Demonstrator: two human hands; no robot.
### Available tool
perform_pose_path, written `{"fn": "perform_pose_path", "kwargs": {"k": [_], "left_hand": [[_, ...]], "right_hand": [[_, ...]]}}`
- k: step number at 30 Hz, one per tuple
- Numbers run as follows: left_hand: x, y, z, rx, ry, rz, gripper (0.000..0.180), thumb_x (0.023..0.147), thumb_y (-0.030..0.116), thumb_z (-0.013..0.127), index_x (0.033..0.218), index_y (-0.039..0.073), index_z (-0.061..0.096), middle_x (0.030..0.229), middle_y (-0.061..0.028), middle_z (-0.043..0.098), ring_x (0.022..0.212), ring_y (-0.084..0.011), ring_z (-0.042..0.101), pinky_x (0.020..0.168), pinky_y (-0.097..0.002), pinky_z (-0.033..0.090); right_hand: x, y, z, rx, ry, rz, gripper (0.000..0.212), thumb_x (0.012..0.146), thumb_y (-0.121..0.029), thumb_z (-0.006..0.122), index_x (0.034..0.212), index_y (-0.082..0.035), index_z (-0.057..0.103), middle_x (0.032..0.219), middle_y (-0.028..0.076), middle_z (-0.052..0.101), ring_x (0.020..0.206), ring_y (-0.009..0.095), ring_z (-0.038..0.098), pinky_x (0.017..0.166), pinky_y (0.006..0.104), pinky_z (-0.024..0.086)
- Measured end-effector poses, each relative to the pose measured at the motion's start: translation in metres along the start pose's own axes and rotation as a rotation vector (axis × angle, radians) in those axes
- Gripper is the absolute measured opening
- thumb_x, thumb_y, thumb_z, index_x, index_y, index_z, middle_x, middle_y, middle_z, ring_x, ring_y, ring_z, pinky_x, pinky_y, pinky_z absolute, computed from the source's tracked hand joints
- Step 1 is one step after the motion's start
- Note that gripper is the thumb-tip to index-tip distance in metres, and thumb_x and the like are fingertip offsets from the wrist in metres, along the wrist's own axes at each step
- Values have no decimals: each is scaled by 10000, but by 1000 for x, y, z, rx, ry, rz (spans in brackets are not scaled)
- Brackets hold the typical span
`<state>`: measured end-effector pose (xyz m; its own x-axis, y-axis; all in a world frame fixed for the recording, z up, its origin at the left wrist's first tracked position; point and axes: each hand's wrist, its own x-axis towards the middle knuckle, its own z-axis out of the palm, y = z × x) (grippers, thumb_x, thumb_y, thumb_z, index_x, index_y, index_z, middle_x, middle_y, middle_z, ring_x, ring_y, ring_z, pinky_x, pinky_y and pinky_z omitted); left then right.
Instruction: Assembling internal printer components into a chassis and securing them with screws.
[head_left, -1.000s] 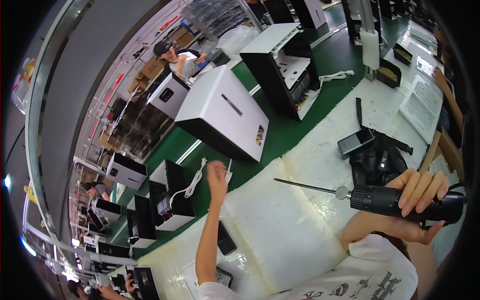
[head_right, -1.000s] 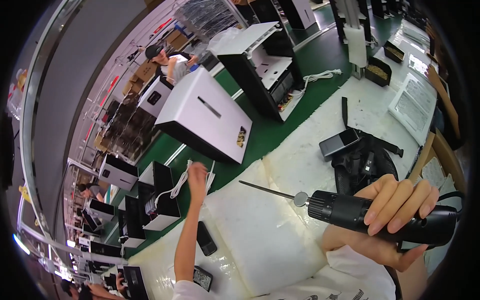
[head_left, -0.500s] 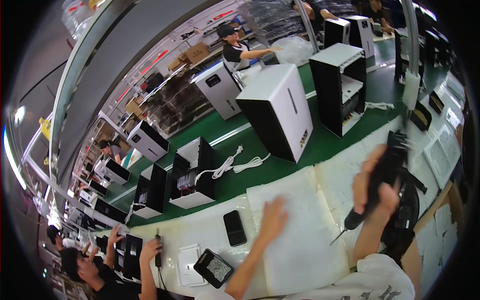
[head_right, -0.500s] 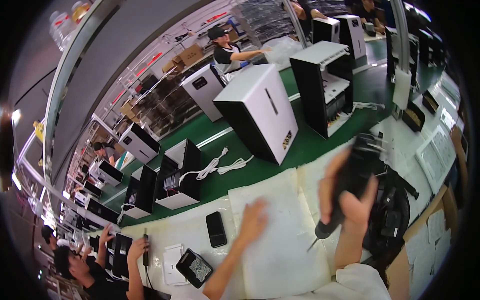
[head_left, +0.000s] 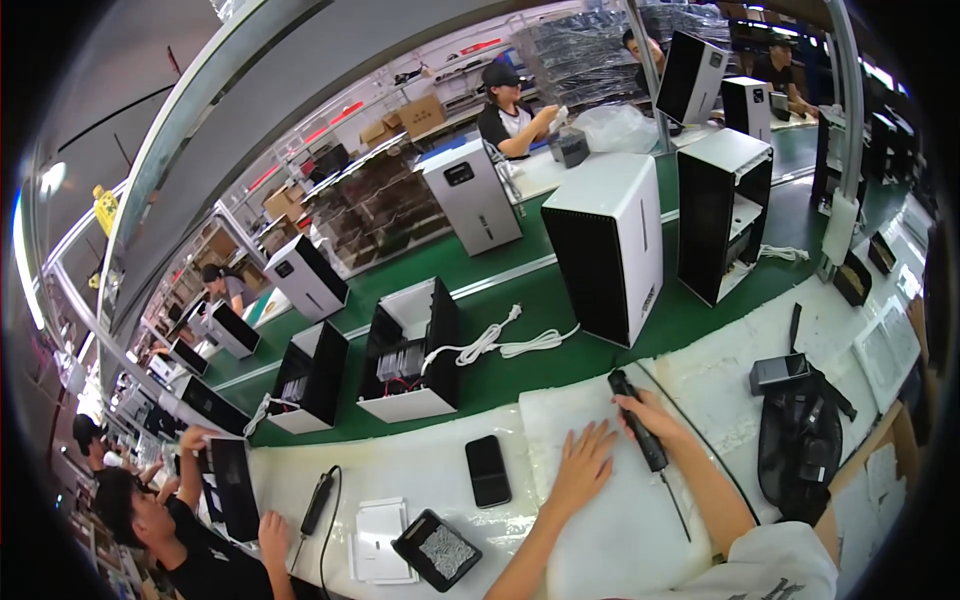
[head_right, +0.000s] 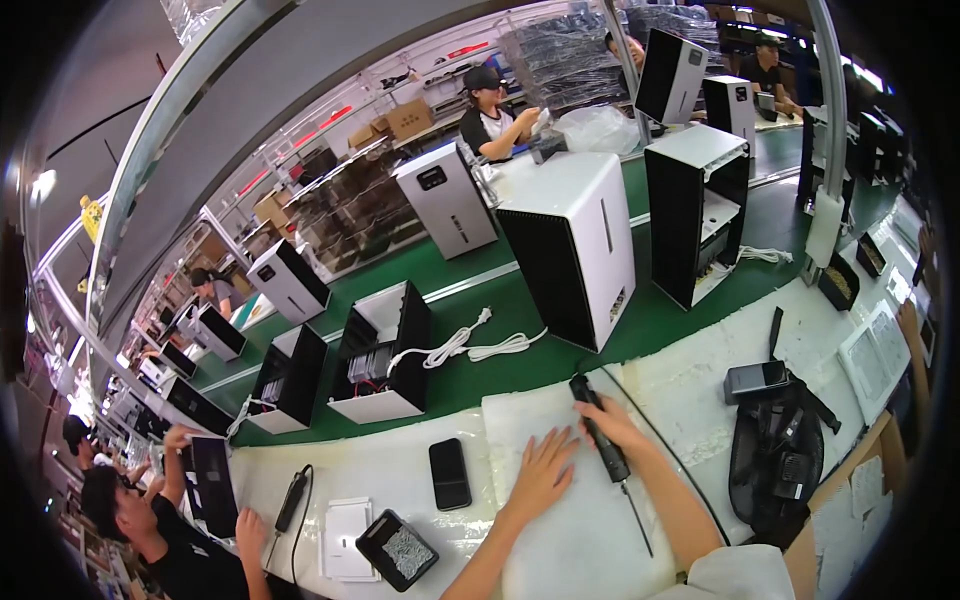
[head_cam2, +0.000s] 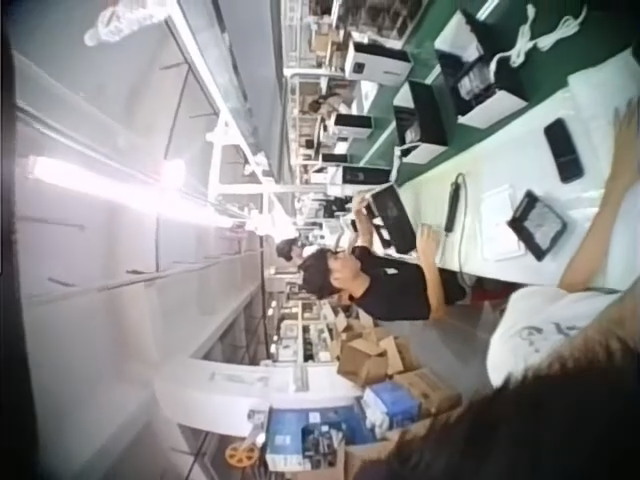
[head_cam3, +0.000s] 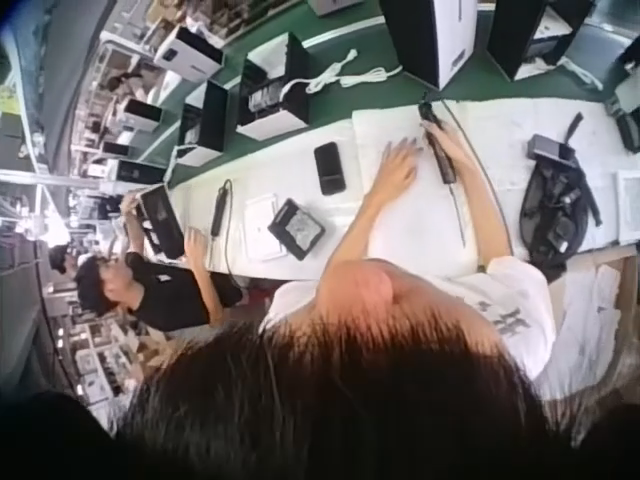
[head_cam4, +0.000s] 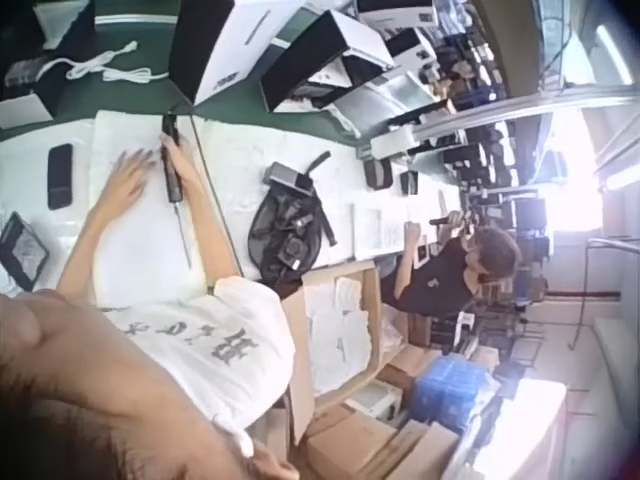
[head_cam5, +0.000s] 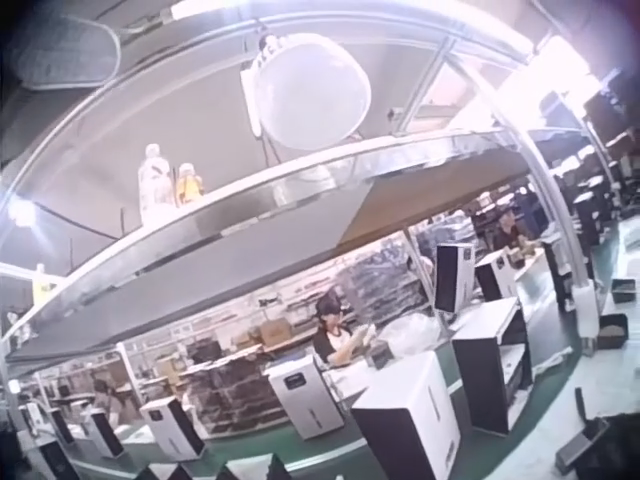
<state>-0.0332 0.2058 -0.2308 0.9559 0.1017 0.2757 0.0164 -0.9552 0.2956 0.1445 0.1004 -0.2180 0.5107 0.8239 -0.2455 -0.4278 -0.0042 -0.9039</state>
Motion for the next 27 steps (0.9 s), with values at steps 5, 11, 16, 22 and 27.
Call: {"fn": "perform_pose_path", "kwargs": {"k": [5,11,16,22,27], "left_hand": [[-5,-5,1,2,9,-24,501,940,203,548,1420,117,430,1540,-116,344,1446,-315,278,1179,-544,161],[-10,-7,-3,10,36,-48,507,924,194,564,1406,94,442,1539,-117,344,1436,-320,292,1175,-548,172],[-13,-13,-2,-14,36,-18,497,916,186,568,1387,78,451,1524,-134,356,1443,-318,275,1180,-547,161],[-15,-12,-7,-26,75,-7,492,905,178,577,1368,60,456,1508,-158,364,1442,-324,271,1182,-546,158],[-19,-12,-11,-17,38,-36,514,909,168,588,1389,70,432,1543,-137,324,1453,-309,259,1189,-536,148]], "right_hand": [[3,11,4,-84,-39,-31,341,951,-303,623,1059,-9,486,719,75,599,518,148,562,471,294,473],[6,15,11,-65,7,-41,330,953,-259,623,1068,11,472,710,99,596,511,189,585,490,319,498],[13,22,12,-117,-11,-84,326,955,-289,620,1040,-3,486,687,92,593,510,180,587,476,313,495],[12,20,19,-119,10,-98,311,957,-273,611,1023,2,480,679,86,580,486,176,578,453,306,488],[13,25,23,-141,10,-110,370,964,-312,586,1093,27,512,680,83,575,496,163,567,459,300,478]]}}
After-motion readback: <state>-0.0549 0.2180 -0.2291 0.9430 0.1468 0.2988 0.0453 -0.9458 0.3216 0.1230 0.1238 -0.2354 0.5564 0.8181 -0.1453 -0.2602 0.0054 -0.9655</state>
